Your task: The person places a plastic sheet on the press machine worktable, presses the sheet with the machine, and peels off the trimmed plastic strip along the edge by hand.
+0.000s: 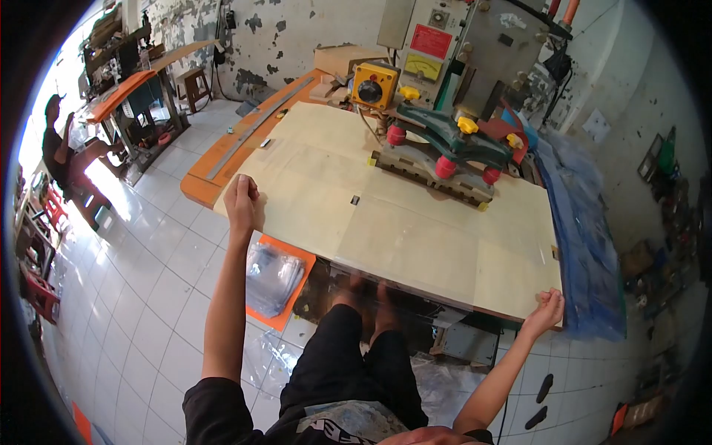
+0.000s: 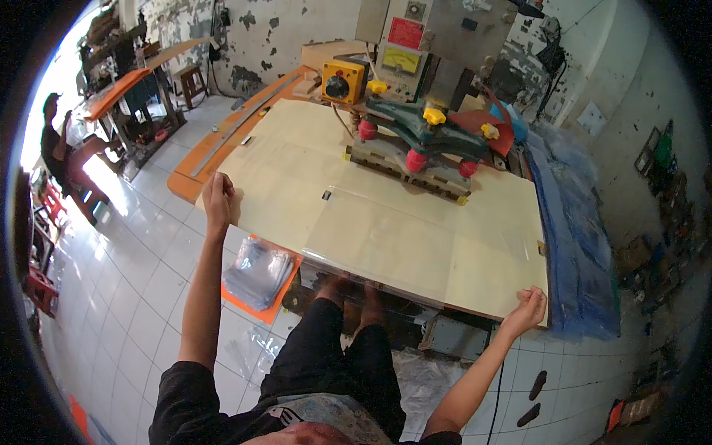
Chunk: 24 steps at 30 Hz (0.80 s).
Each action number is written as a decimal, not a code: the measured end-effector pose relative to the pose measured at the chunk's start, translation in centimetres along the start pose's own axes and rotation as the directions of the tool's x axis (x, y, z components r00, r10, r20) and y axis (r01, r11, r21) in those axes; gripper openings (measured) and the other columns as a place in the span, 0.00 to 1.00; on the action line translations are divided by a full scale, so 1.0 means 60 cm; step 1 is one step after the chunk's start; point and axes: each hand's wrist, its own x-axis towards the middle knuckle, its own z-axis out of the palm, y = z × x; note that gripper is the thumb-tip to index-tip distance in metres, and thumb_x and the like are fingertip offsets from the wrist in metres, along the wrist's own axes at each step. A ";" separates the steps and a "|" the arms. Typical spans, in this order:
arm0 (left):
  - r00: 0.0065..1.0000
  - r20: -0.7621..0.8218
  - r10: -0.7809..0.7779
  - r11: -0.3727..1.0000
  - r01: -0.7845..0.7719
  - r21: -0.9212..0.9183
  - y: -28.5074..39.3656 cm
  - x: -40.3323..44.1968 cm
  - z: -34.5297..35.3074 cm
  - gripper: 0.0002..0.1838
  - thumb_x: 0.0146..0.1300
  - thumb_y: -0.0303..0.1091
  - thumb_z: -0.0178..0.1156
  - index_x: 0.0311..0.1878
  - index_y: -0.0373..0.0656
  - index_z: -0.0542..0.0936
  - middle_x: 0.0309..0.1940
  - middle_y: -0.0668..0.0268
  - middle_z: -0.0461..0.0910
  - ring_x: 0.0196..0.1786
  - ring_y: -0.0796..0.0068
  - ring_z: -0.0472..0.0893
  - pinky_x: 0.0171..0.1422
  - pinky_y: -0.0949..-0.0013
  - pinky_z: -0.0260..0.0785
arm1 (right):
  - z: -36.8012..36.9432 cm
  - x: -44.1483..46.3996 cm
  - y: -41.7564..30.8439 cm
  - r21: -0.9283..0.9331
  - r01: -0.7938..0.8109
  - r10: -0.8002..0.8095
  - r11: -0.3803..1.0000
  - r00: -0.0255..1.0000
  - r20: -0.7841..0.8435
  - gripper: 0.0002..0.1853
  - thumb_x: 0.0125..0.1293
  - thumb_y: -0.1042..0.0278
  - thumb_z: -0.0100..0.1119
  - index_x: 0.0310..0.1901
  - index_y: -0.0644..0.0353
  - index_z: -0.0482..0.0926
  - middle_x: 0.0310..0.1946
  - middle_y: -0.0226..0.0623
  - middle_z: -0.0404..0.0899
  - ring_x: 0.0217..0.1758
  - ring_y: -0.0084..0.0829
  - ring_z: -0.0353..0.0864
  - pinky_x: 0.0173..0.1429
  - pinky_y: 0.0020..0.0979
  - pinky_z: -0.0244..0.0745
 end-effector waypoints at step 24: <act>0.999 0.004 -0.031 0.998 0.032 -0.060 -0.011 0.003 -0.002 0.22 0.80 0.44 0.44 0.30 0.43 0.72 0.22 0.71 0.69 0.26 0.82 0.67 0.33 0.73 0.59 | 0.010 -0.007 -0.012 -0.005 -0.019 0.019 1.000 1.000 -0.003 0.12 0.77 0.65 0.54 0.39 0.66 0.78 0.28 0.29 0.75 0.33 0.22 0.74 0.44 0.26 0.72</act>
